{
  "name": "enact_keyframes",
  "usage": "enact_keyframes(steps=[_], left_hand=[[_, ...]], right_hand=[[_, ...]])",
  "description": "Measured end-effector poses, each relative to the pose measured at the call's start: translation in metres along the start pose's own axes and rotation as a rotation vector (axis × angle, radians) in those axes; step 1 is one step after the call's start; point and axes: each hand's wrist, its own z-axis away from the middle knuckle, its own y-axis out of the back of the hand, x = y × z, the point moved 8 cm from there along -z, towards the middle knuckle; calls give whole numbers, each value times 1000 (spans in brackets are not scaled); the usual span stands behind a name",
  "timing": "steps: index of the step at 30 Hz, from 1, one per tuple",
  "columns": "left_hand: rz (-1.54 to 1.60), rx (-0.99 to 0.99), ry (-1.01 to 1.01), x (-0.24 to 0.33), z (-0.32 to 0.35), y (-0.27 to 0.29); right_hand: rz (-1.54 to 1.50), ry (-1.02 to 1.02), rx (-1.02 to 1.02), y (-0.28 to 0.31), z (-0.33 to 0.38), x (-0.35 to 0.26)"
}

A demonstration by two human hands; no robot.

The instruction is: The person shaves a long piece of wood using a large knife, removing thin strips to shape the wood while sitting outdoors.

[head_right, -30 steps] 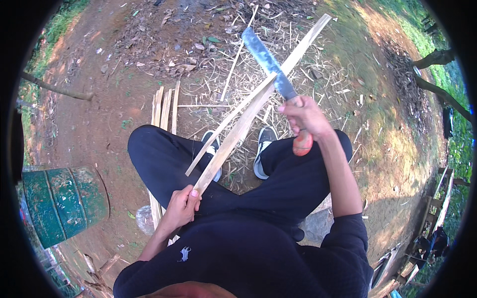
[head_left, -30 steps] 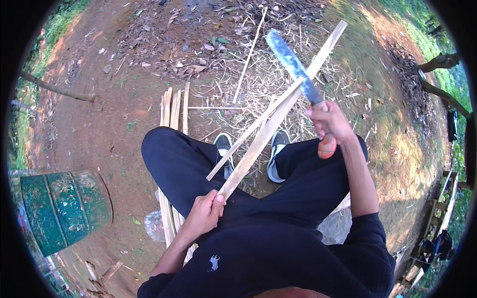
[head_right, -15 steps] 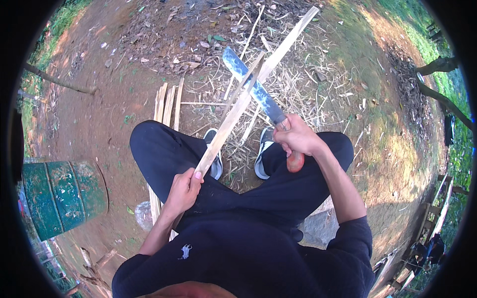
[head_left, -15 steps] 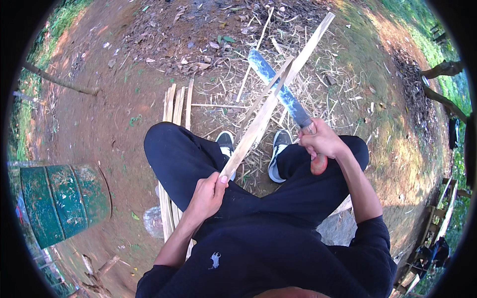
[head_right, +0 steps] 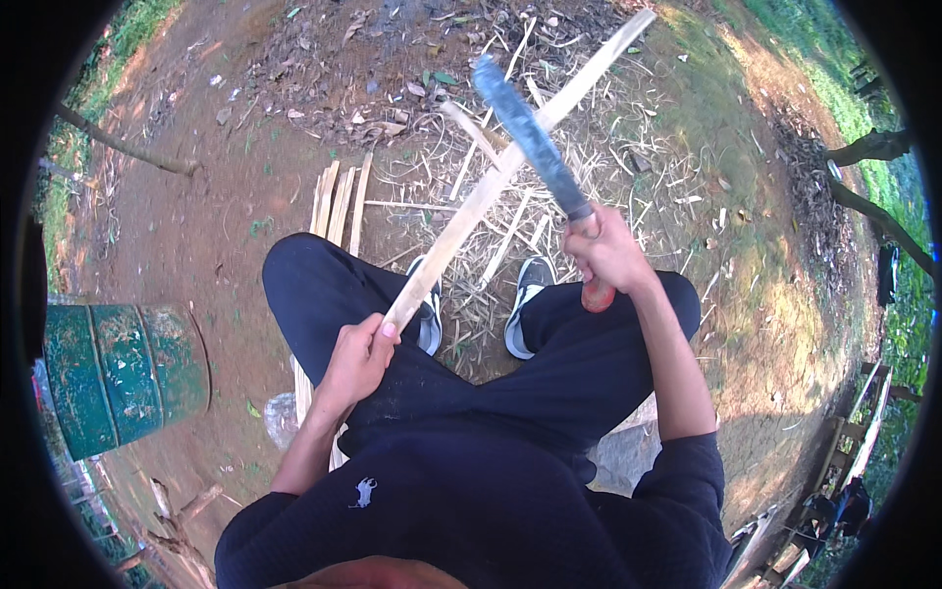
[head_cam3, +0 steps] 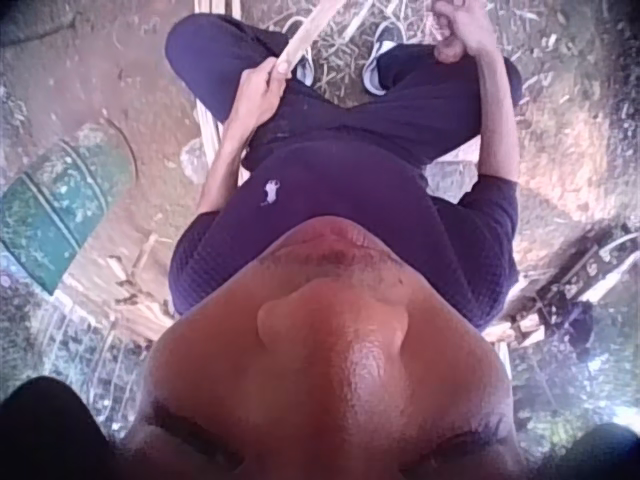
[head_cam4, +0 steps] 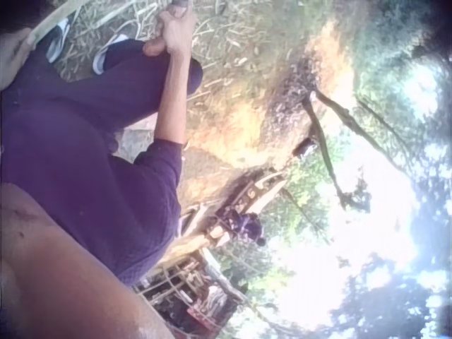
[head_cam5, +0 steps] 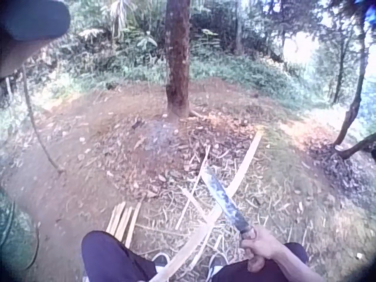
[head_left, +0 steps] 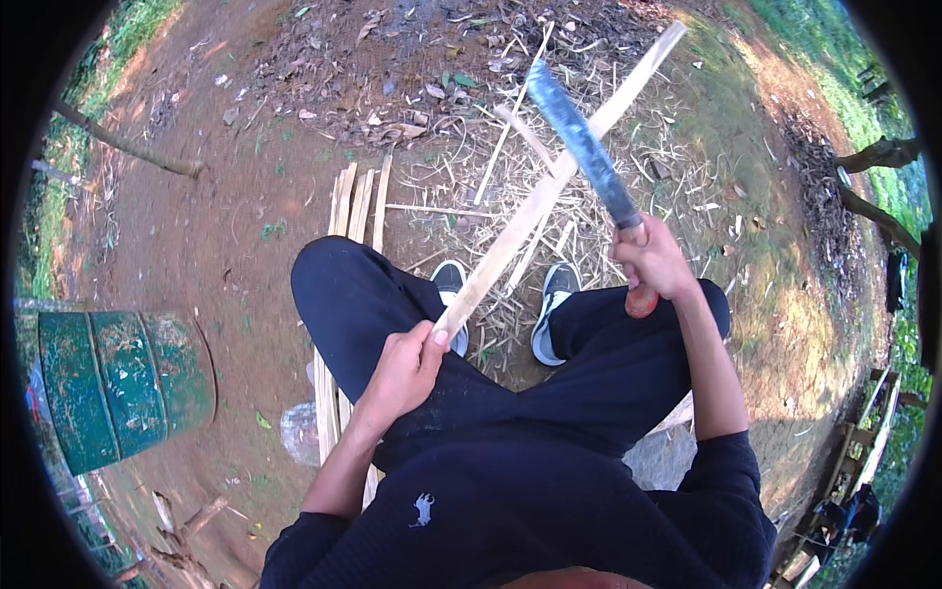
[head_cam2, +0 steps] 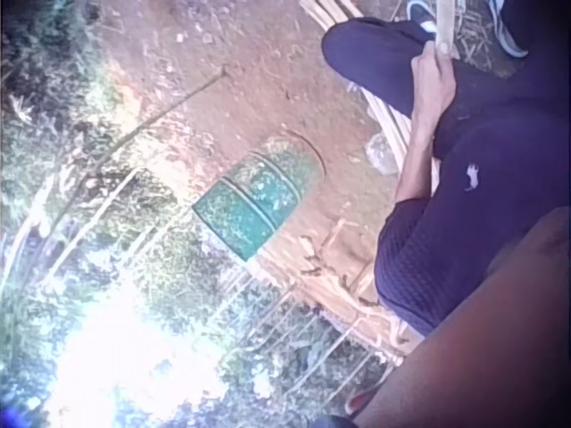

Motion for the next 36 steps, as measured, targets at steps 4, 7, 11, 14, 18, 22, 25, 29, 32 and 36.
enact_keyframes(steps=[4,7,11,14,18,22,25,29,32,36], left_hand=[[18,0,-30,6,3,-2],[29,-8,-4,11,2,0],[43,-27,-8,19,-6,-1],[19,-26,-18,13,-16,-6],[-2,-21,-69,5,-18,-12],[42,-20,-8,6,-13,-9],[47,-10,-3,1,-9,-6],[72,-10,18,0,-7,-5],[75,-5,48,-5,-1,-3],[34,-9,74,-8,7,-3]], right_hand=[[-193,54,87,34,-16,-8],[-235,72,123,51,-19,-13],[-269,69,93,31,-14,-4],[157,-112,-268,-54,13,9],[39,-117,-393,-101,26,-1],[-15,0,-99,-45,-5,-6],[-91,24,104,6,-19,-9],[-74,51,94,6,-19,-1],[-65,-2,12,-5,-11,13],[-66,-57,-14,-6,-2,17]])
